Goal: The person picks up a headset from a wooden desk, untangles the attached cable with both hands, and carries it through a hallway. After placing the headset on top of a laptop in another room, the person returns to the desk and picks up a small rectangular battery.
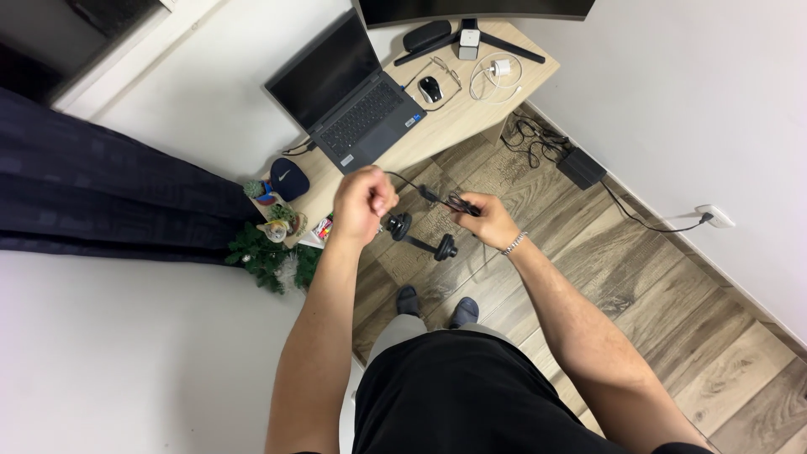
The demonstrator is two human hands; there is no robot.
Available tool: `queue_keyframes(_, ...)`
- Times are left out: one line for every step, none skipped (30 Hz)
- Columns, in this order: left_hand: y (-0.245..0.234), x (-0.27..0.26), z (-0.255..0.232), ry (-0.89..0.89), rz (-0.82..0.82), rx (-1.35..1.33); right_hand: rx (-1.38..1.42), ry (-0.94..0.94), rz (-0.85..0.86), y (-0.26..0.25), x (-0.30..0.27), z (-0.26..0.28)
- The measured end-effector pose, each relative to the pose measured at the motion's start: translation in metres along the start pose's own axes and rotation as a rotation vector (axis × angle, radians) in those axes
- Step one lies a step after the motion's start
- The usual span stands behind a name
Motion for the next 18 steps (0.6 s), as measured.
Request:
queue_keyframes(-0.001, -0.001, -0.007, 0.002, 0.003, 0.0, -0.001, -0.003, -0.002, -0.004, -0.003, -0.006)
queue_keyframes(-0.005, -0.001, -0.013, -0.001, -0.056, -0.089, -0.06, 0.046, -0.053, -0.009, -0.006, -0.014)
queue_keyframes(-0.009, -0.002, -0.018, -0.007, -0.117, -0.178, -0.117, 0.099, -0.105, -0.015, -0.011, -0.022)
queue_keyframes(-0.02, 0.001, -0.017, -0.009, -0.115, -0.178, -0.117, 0.1, -0.107, -0.019, -0.013, -0.021)
queue_keyframes(-0.033, 0.005, -0.014, -0.022, -0.167, -0.237, -0.139, 0.158, -0.171, -0.026, -0.015, -0.023)
queue_keyframes(-0.046, 0.009, -0.012, -0.035, -0.218, -0.295, -0.161, 0.217, -0.234, -0.033, -0.018, -0.024)
queue_keyframes(-0.043, 0.009, -0.015, -0.037, -0.215, -0.296, -0.162, 0.218, -0.238, -0.037, -0.016, -0.03)
queue_keyframes(-0.04, 0.009, -0.017, -0.047, -0.226, -0.264, -0.166, 0.228, -0.255, -0.042, -0.014, -0.037)
queue_keyframes(-0.038, 0.009, -0.02, -0.059, -0.236, -0.232, -0.168, 0.239, -0.275, -0.047, -0.014, -0.044)
queue_keyframes(-0.036, 0.011, -0.02, -0.063, -0.232, -0.232, -0.168, 0.241, -0.281, -0.04, -0.015, -0.02)
queue_keyframes(-0.033, 0.013, -0.019, -0.083, -0.192, -0.219, -0.194, 0.241, -0.236, -0.033, -0.016, 0.004)
queue_keyframes(-0.029, 0.015, -0.018, -0.103, -0.151, -0.206, -0.22, 0.242, -0.192, -0.025, -0.017, 0.028)
queue_keyframes(-0.027, 0.017, -0.016, -0.108, -0.146, -0.207, -0.221, 0.244, -0.199, -0.021, -0.016, 0.037)
queue_keyframes(-0.024, 0.018, -0.013, -0.137, -0.123, -0.164, -0.233, 0.233, -0.138, -0.014, -0.015, 0.046)
queue_keyframes(-0.021, 0.019, -0.011, -0.163, -0.102, -0.121, -0.244, 0.221, -0.075, -0.007, -0.013, 0.055)
queue_keyframes(-0.021, 0.021, -0.004, -0.166, -0.097, -0.121, -0.245, 0.222, -0.08, -0.002, -0.01, 0.066)
queue_keyframes(-0.02, 0.022, 0.003, -0.201, -0.073, 0.001, -0.254, 0.198, -0.058, 0.004, -0.007, 0.079)
queue_keyframes(-0.018, 0.023, 0.01, -0.235, -0.049, 0.124, -0.263, 0.174, -0.036, 0.01, -0.003, 0.091)
Point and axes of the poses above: each hand's wrist, its own x-axis towards the middle knuckle, its own y-axis out of the palm, z = x × y, the point moved 4 cm from there along x, towards the middle knuckle, and after that the axes turned 5 degrees about -x, right-handed, at the moved point
